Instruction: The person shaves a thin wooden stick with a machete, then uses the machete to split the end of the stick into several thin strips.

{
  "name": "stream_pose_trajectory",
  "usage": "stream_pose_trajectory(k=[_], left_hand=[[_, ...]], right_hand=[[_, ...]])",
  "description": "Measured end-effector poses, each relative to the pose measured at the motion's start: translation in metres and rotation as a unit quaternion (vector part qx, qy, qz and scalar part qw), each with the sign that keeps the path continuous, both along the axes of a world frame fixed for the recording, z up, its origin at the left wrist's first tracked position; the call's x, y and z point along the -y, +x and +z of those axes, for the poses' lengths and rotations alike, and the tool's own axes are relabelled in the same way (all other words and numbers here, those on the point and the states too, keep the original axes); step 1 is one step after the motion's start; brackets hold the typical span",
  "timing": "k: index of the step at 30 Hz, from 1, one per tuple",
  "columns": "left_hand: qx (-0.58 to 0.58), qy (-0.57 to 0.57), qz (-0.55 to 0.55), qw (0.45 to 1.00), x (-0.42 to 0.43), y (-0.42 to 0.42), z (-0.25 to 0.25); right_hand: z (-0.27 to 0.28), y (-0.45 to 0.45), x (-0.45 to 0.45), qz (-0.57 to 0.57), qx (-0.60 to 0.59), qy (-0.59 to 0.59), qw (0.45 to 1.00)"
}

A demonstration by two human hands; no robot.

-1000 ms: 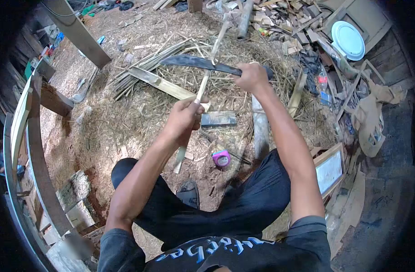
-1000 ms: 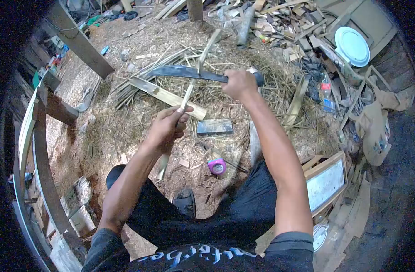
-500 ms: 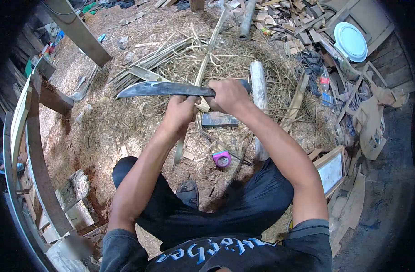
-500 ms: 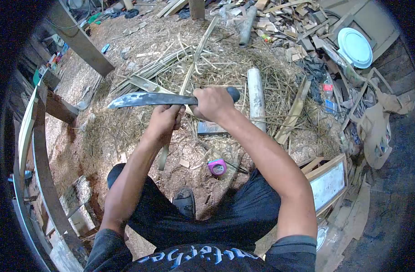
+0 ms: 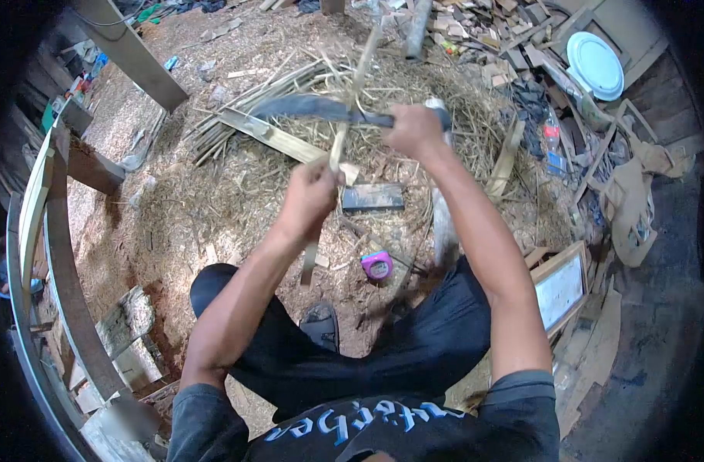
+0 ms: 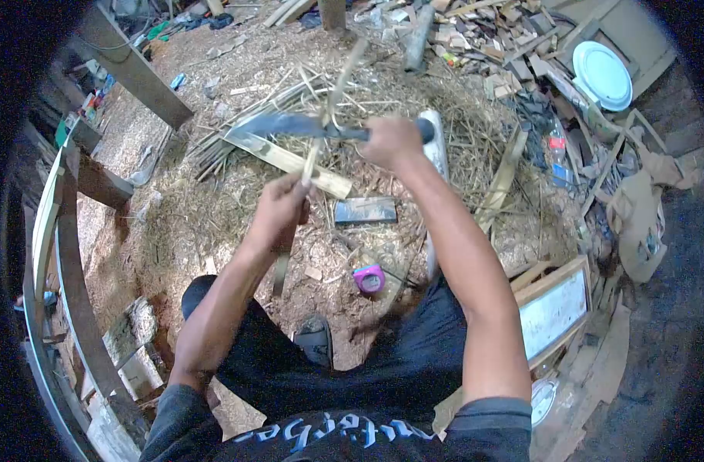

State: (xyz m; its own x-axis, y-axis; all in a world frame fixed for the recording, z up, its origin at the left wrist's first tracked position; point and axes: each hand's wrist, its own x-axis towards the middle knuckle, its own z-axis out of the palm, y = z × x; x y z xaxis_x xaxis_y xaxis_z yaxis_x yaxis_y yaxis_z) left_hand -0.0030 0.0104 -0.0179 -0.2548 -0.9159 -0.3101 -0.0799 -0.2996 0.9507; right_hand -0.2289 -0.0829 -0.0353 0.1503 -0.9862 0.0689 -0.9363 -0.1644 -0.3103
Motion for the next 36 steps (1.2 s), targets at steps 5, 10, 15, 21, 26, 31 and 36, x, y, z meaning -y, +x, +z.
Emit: stream_pose_trajectory(k=[5, 10, 15, 21, 26, 31, 36], left_hand=[[-0.071, 0.026, -0.005, 0.997, 0.001, -0.004, -0.007], [-0.095, 0.031, 0.064, 0.993, 0.007, -0.005, 0.001], [-0.107, 0.019, 0.058, 0.992, 0.017, 0.004, -0.003], [0.016, -0.050, 0.091, 0.994, 0.014, 0.003, -0.005], [-0.034, -0.029, 0.034, 0.998, 0.000, 0.004, -0.004], [-0.082, 0.022, 0.039, 0.996, 0.009, 0.006, -0.009], [-0.161, 0.083, 0.036, 0.983, 0.017, 0.007, 0.000]], right_hand=[[0.008, -0.013, 0.000, -0.035, -0.037, -0.004, 0.999], [0.012, 0.003, -0.008, -0.017, 0.077, 0.155, 0.985], [0.026, 0.039, -0.041, 0.078, 0.062, 0.059, 0.993], [0.017, 0.040, -0.032, 0.098, -0.021, -0.082, 0.992], [0.036, 0.007, -0.004, -0.061, -0.036, 0.063, 0.996], [0.029, -0.001, -0.005, -0.049, 0.009, 0.035, 0.998], [0.002, 0.011, -0.018, 0.035, 0.113, 0.024, 0.993]])
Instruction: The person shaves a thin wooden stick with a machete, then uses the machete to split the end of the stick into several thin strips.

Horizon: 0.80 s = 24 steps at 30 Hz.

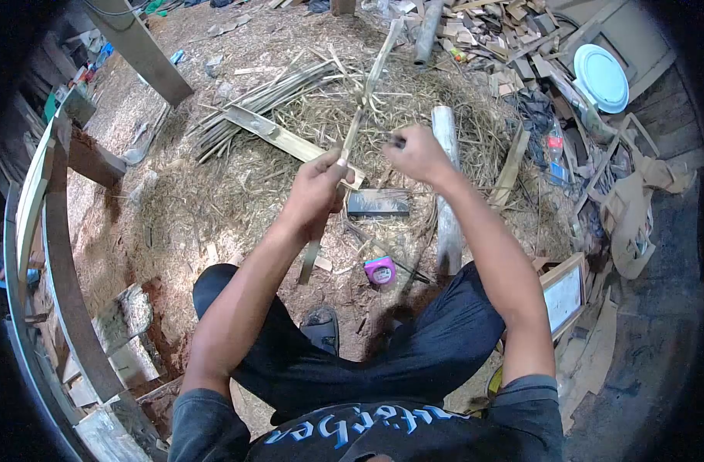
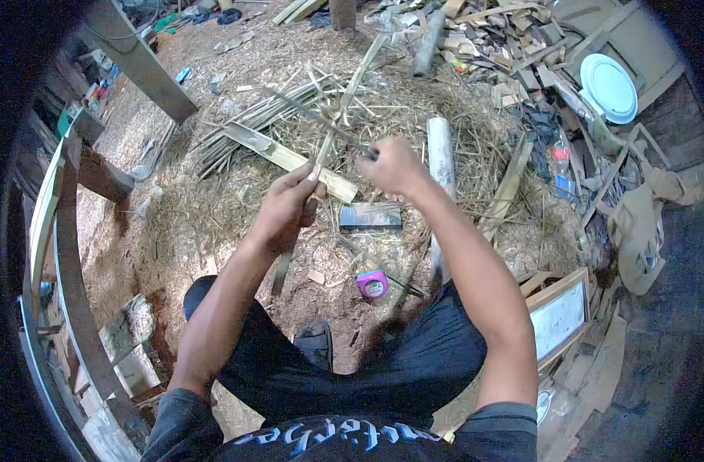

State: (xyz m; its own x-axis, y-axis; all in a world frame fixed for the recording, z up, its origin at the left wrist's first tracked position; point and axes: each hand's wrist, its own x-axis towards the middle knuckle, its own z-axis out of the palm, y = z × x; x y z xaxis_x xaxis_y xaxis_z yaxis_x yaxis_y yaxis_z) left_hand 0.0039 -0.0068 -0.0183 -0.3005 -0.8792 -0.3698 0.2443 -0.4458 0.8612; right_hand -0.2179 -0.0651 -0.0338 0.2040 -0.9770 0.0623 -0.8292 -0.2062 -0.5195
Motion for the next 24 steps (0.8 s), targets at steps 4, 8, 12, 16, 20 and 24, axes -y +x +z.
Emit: stream_pose_trajectory(k=[4, 8, 12, 16, 20, 24], left_hand=[[-0.059, 0.046, 0.032, 0.997, 0.007, 0.004, 0.008], [-0.045, 0.071, 0.032, 0.996, 0.009, 0.008, 0.013], [-0.088, 0.107, 0.023, 0.990, -0.007, 0.007, 0.028], [-0.133, 0.132, -0.032, 0.982, -0.011, 0.010, 0.034], [-0.128, 0.132, -0.048, 0.982, -0.006, 0.007, 0.027], [-0.171, 0.138, -0.074, 0.973, 0.005, 0.010, 0.013]], right_hand=[[0.008, 0.030, -0.021, 0.043, -0.037, -0.017, 0.998], [0.008, 0.033, -0.021, 0.083, -0.072, -0.108, 0.988], [0.017, 0.016, -0.002, 0.030, -0.098, -0.060, 0.993], [0.020, -0.017, 0.016, -0.043, -0.129, -0.052, 0.989], [0.029, -0.013, 0.008, -0.080, -0.092, 0.029, 0.992], [0.004, -0.006, 0.003, -0.042, 0.028, 0.081, 0.995]])
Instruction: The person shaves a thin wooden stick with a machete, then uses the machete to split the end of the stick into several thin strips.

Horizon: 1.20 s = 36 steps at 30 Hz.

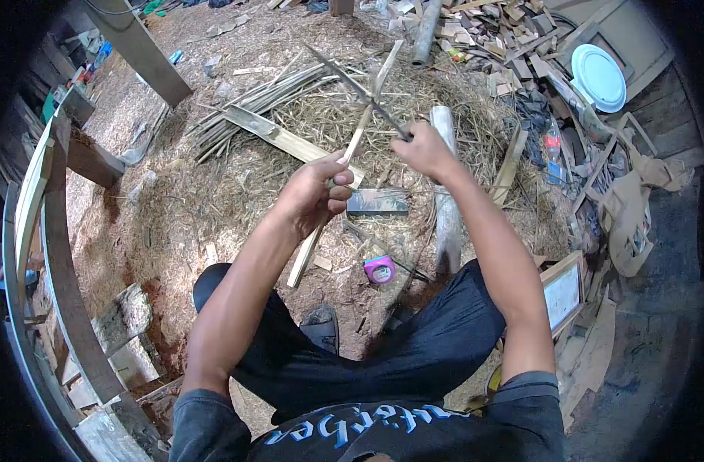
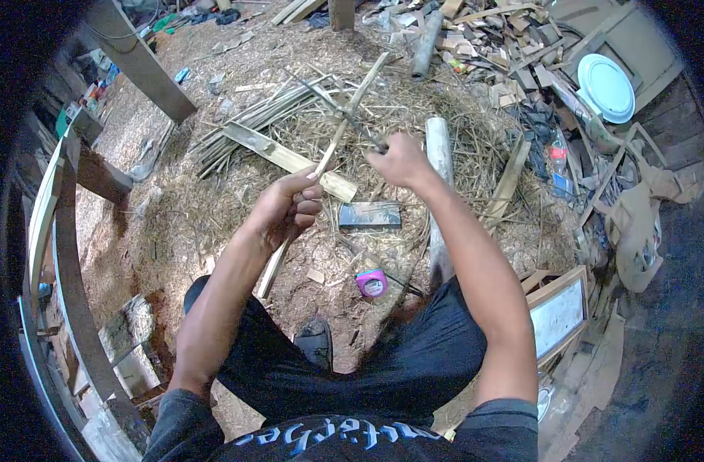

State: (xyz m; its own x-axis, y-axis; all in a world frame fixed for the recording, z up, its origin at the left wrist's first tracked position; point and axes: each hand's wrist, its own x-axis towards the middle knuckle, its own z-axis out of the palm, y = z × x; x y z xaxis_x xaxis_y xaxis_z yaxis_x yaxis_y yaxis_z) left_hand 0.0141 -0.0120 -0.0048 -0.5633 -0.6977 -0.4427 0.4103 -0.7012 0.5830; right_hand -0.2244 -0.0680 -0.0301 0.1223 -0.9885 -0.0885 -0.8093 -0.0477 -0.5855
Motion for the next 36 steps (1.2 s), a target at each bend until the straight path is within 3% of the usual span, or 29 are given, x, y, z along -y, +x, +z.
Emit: stream_pose_trajectory(k=[1, 5, 7, 9, 13, 15, 17, 19, 21, 23, 24, 25, 27, 28, 33, 35, 36], left_hand=[[-0.001, -0.001, 0.002, 1.000, 0.003, 0.001, 0.000], [-0.030, 0.006, 0.035, 0.999, 0.007, 0.001, 0.006], [-0.032, 0.077, 0.084, 0.993, 0.009, 0.001, 0.003], [-0.035, 0.053, 0.067, 0.996, 0.008, 0.005, 0.002], [-0.017, 0.031, 0.057, 0.998, -0.001, 0.006, 0.005], [0.030, 0.003, 0.031, 0.999, -0.008, 0.005, 0.010], [0.034, 0.009, 0.019, 0.999, -0.009, 0.003, 0.005], [0.088, -0.077, -0.001, 0.993, -0.009, 0.001, 0.001], [0.136, -0.076, 0.022, 0.988, -0.007, -0.003, -0.001], [0.205, -0.085, 0.020, 0.975, -0.008, -0.006, -0.011], [0.217, -0.105, 0.034, 0.970, -0.014, -0.008, -0.013], [0.217, -0.102, 0.031, 0.970, -0.016, -0.008, -0.014], [0.180, -0.133, 0.003, 0.975, -0.016, -0.009, -0.018], [0.181, -0.151, -0.011, 0.972, -0.014, -0.011, -0.025], [0.216, -0.122, 0.039, 0.968, -0.004, -0.021, -0.039], [0.204, -0.139, 0.066, 0.967, 0.008, -0.027, -0.054], [0.212, -0.176, 0.057, 0.960, 0.016, -0.030, -0.063]], right_hand=[[-0.002, 0.003, -0.004, 0.010, 0.043, 0.011, 0.999], [0.011, 0.028, -0.022, 0.075, -0.007, -0.067, 0.995], [0.008, 0.033, -0.026, 0.105, -0.025, -0.111, 0.988], [0.009, 0.036, -0.029, 0.126, -0.070, -0.156, 0.977], [0.011, 0.016, -0.003, 0.091, -0.125, -0.122, 0.980], [0.018, 0.003, 0.007, -0.033, -0.109, -0.004, 0.993], [0.021, 0.006, 0.004, -0.016, -0.123, 0.006, 0.992], [0.027, 0.010, -0.003, 0.019, -0.152, 0.030, 0.988], [0.001, 0.013, -0.006, 0.049, -0.150, -0.040, 0.987], [-0.009, 0.019, -0.012, 0.161, -0.197, -0.230, 0.939], [0.009, 0.020, -0.005, 0.139, -0.205, -0.026, 0.968], [0.011, 0.015, -0.003, 0.138, -0.204, -0.023, 0.969], [0.016, 0.002, 0.002, -0.005, -0.160, -0.021, 0.987], [0.008, 0.001, 0.004, -0.017, -0.155, -0.045, 0.987], [-0.034, -0.010, 0.021, 0.046, -0.047, -0.024, 0.998], [-0.032, -0.009, 0.020, 0.022, 0.110, 0.088, 0.990], [-0.029, -0.008, 0.019, 0.023, 0.111, 0.087, 0.990]])
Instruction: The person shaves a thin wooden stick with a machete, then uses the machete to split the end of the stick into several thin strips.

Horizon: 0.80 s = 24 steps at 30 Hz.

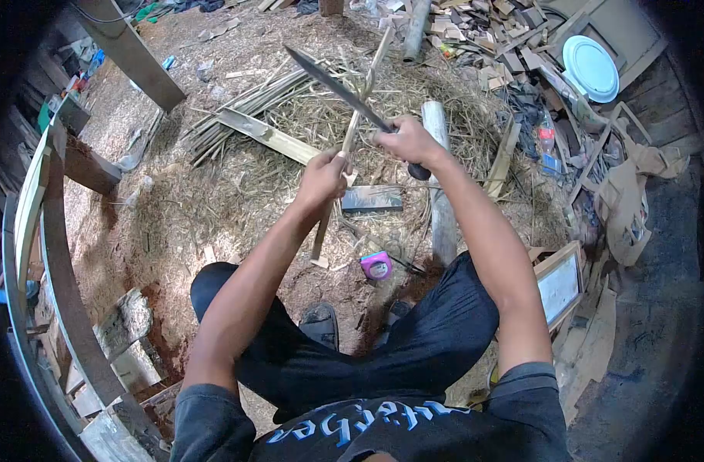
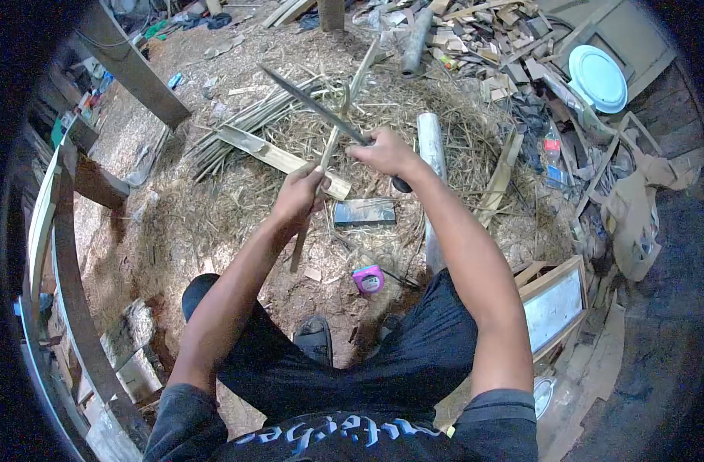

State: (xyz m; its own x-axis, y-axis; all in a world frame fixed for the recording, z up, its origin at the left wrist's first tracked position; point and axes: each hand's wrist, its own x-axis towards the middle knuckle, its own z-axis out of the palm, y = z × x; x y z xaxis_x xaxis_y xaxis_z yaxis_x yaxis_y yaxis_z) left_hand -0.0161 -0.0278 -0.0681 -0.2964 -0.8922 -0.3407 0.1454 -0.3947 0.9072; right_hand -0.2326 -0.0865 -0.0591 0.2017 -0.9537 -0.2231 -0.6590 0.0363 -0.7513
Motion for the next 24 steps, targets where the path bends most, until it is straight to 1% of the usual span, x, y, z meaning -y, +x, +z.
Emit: stream_pose_trajectory(k=[1, 2, 3, 4, 6, 7, 8, 9, 10, 11, 12, 13, 15, 16, 17, 18, 19, 21, 23, 24], left_hand=[[0.001, -0.002, 0.001, 1.000, 0.008, -0.004, -0.010], [0.020, -0.046, 0.008, 0.999, 0.016, -0.008, -0.020], [0.040, -0.091, 0.015, 0.995, 0.019, -0.012, -0.017], [0.030, -0.095, 0.036, 0.994, 0.022, -0.015, -0.013], [0.019, -0.108, 0.037, 0.993, 0.033, -0.019, -0.013], [0.006, -0.120, 0.037, 0.992, 0.041, -0.022, -0.014], [-0.008, -0.095, 0.043, 0.994, 0.047, -0.023, -0.016], [-0.010, -0.095, 0.047, 0.994, 0.050, -0.026, -0.015], [-0.029, -0.097, 0.072, 0.992, 0.051, -0.030, -0.014], [-0.047, -0.101, 0.097, 0.989, 0.052, -0.036, -0.013], [-0.071, -0.086, 0.125, 0.986, 0.054, -0.043, -0.014], [-0.073, -0.089, 0.126, 0.985, 0.055, -0.048, -0.015], [-0.028, -0.123, 0.097, 0.987, 0.058, -0.057, -0.017], [-0.029, -0.153, 0.109, 0.982, 0.059, -0.063, -0.018], [-0.027, -0.156, 0.110, 0.981, 0.060, -0.066, -0.019], [-0.030, -0.174, 0.117, 0.977, 0.063, -0.069, -0.018], [-0.033, -0.192, 0.122, 0.973, 0.064, -0.072, -0.017], [-0.017, -0.209, 0.128, 0.969, 0.068, -0.076, -0.021], [-0.025, -0.239, 0.134, 0.961, 0.078, -0.079, -0.038], [-0.024, -0.240, 0.134, 0.961, 0.078, -0.082, -0.044]], right_hand=[[0.005, 0.001, -0.002, -0.002, 0.079, -0.002, 0.997], [0.011, 0.002, -0.003, -0.002, 0.157, -0.005, 0.988], [0.017, 0.003, -0.004, 0.000, 0.158, -0.007, 0.987], [0.023, 0.005, -0.006, -0.012, 0.175, -0.030, 0.984], [0.025, 0.009, -0.009, -0.048, 0.217, -0.093, 0.971], [0.020, 0.010, -0.007, -0.046, 0.216, -0.096, 0.971], [0.013, 0.011, -0.004, -0.094, 0.228, -0.132, 0.960], [0.010, 0.012, -0.003, -0.142, 0.238, -0.166, 0.946], [0.009, 0.013, -0.001, -0.172, 0.218, -0.172, 0.945], [0.007, 0.014, 0.001, -0.170, 0.216, -0.173, 0.946], [0.007, 0.015, 0.003, -0.178, 0.253, -0.166, 0.936], [0.007, 0.016, 0.005, -0.186, 0.290, -0.158, 0.925], [0.013, 0.020, 0.007, -0.183, 0.281, -0.168, 0.927], [0.018, 0.024, 0.005, -0.192, 0.287, -0.179, 0.921], [0.023, 0.028, 0.004, -0.200, 0.294, -0.191, 0.915], [0.027, 0.030, 0.003, -0.200, 0.316, -0.182, 0.910], [0.021, 0.029, 0.009, -0.199, 0.318, -0.183, 0.909], [0.002, 0.026, 0.026, -0.176, 0.366, -0.193, 0.893], [-0.007, 0.028, 0.030, -0.182, 0.371, -0.190, 0.891], [-0.011, 0.029, 0.031, -0.195, 0.314, -0.231, 0.900]])
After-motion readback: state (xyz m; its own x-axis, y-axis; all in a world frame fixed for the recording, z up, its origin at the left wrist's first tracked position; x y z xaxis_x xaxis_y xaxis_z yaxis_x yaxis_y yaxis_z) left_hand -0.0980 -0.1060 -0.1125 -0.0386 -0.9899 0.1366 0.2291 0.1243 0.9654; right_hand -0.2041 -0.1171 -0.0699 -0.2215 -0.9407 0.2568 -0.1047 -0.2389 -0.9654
